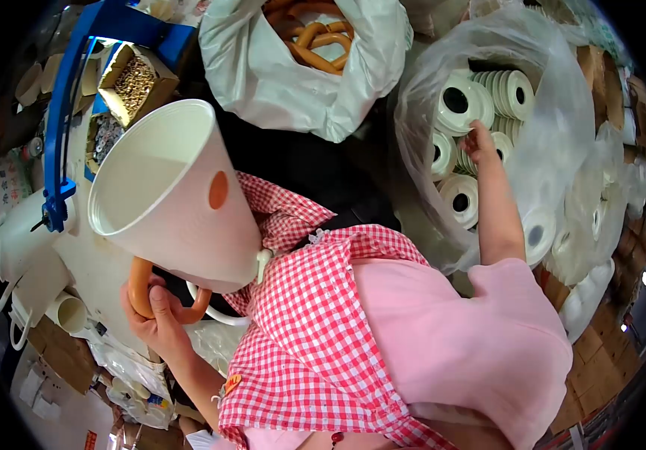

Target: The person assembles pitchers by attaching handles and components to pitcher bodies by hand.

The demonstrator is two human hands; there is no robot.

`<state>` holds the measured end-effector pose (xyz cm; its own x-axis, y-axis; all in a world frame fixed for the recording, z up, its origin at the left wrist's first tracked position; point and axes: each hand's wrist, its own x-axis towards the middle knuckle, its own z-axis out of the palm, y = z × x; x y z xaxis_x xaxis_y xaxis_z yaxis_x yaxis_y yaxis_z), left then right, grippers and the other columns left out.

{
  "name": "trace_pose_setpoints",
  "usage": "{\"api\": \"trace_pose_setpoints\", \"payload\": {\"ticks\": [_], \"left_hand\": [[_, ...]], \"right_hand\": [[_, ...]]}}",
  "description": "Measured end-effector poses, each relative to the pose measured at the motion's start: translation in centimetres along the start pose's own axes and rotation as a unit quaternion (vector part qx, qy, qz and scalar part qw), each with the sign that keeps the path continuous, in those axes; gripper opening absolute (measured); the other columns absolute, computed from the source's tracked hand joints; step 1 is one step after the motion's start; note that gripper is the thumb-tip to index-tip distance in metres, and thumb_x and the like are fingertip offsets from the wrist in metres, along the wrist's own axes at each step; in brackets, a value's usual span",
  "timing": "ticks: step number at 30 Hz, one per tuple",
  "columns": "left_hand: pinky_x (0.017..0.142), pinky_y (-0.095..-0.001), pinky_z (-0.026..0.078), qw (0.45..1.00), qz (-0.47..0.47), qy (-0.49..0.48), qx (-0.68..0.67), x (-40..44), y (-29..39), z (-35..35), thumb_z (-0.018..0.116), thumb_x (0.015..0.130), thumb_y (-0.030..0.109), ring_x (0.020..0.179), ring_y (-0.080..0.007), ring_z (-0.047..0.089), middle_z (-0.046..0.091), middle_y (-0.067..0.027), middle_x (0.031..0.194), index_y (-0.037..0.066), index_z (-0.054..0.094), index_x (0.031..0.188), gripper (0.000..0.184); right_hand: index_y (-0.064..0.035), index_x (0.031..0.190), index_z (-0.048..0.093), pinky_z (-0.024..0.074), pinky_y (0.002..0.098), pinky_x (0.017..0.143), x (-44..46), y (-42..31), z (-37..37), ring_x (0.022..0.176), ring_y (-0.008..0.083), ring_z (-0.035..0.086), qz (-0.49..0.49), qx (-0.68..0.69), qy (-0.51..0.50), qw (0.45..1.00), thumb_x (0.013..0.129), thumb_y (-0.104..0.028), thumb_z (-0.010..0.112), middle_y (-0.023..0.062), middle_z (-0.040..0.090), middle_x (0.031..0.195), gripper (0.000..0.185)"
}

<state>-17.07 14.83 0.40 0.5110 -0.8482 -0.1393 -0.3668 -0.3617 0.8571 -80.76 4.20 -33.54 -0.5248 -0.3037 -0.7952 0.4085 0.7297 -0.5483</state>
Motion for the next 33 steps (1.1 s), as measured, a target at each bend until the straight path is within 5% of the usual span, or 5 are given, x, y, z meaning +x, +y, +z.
{"api": "trace_pose_setpoints", "payload": {"ticks": [7, 12, 13, 18, 33], "left_hand": [[0.046, -0.0200, 0.043, 0.998, -0.002, 0.053, -0.023, -0.7, -2.9, -2.2, 0.053, 0.104, 0.027, 0.052, -0.0059, 0.050, 0.056, -0.0254, 0.139, -0.002, 0.045, 0.138, 0.046], [0.045, -0.0162, 0.029, 0.999, 0.023, -0.030, -0.027, -0.7, -3.3, -2.9, 0.058, 0.101, 0.022, 0.047, -0.0027, 0.041, 0.043, 0.0047, 0.059, -0.001, 0.052, 0.134, 0.042], [0.052, -0.0170, 0.038, 0.997, -0.042, -0.052, -0.032, -0.5, -1.6, -2.0, 0.061, 0.096, 0.019, 0.051, -0.0028, 0.040, 0.065, -0.0060, 0.085, -0.005, 0.057, 0.129, 0.041], [0.102, -0.0358, 0.047, 0.993, 0.033, -0.097, -0.060, 0.5, -1.1, -1.4, 0.071, 0.091, 0.017, 0.121, -0.0289, 0.062, 0.066, -0.0205, 0.127, -0.005, 0.063, 0.121, 0.038], [0.100, -0.0355, 0.049, 0.997, 0.049, -0.057, 0.008, -1.0, -1.1, -3.1, 0.076, 0.080, 0.012, 0.115, -0.0318, 0.067, 0.067, -0.0219, 0.124, 0.000, 0.066, 0.117, 0.040]], "right_hand": [[-0.0071, 0.138, 0.051, 0.0500, 0.0492, 0.104, -11.6, -10.4, -2.4, 0.121, 0.0306, 0.062, -0.162, 0.278, -0.219, 0.921, 0.090, -0.032, 0.061, 0.0128, 0.061, 0.134, 0.055], [-0.0060, 0.139, 0.053, 0.0388, 0.0440, 0.114, -25.1, -15.6, 12.5, 0.130, 0.0262, 0.054, -0.363, 0.131, -0.423, 0.820, 0.085, -0.035, 0.075, 0.0099, 0.058, 0.139, 0.065], [-0.0052, 0.137, 0.055, 0.0409, 0.0427, 0.112, -27.0, -15.7, 16.1, 0.128, 0.0261, 0.055, -0.425, 0.043, -0.443, 0.788, 0.082, -0.034, 0.079, 0.0099, 0.059, 0.137, 0.067], [-0.0053, 0.125, 0.068, 0.0501, 0.0364, 0.080, -43.7, -10.1, 30.8, 0.089, 0.0246, 0.061, -0.772, -0.184, -0.519, 0.318, 0.063, -0.034, 0.091, 0.0087, 0.063, 0.101, 0.072], [0.0018, 0.124, 0.067, 0.0473, 0.0355, 0.071, -44.5, -9.1, 30.4, 0.082, 0.0259, 0.060, -0.733, -0.259, -0.564, 0.277, 0.076, -0.053, 0.078, 0.0150, 0.062, 0.094, 0.074]]}}
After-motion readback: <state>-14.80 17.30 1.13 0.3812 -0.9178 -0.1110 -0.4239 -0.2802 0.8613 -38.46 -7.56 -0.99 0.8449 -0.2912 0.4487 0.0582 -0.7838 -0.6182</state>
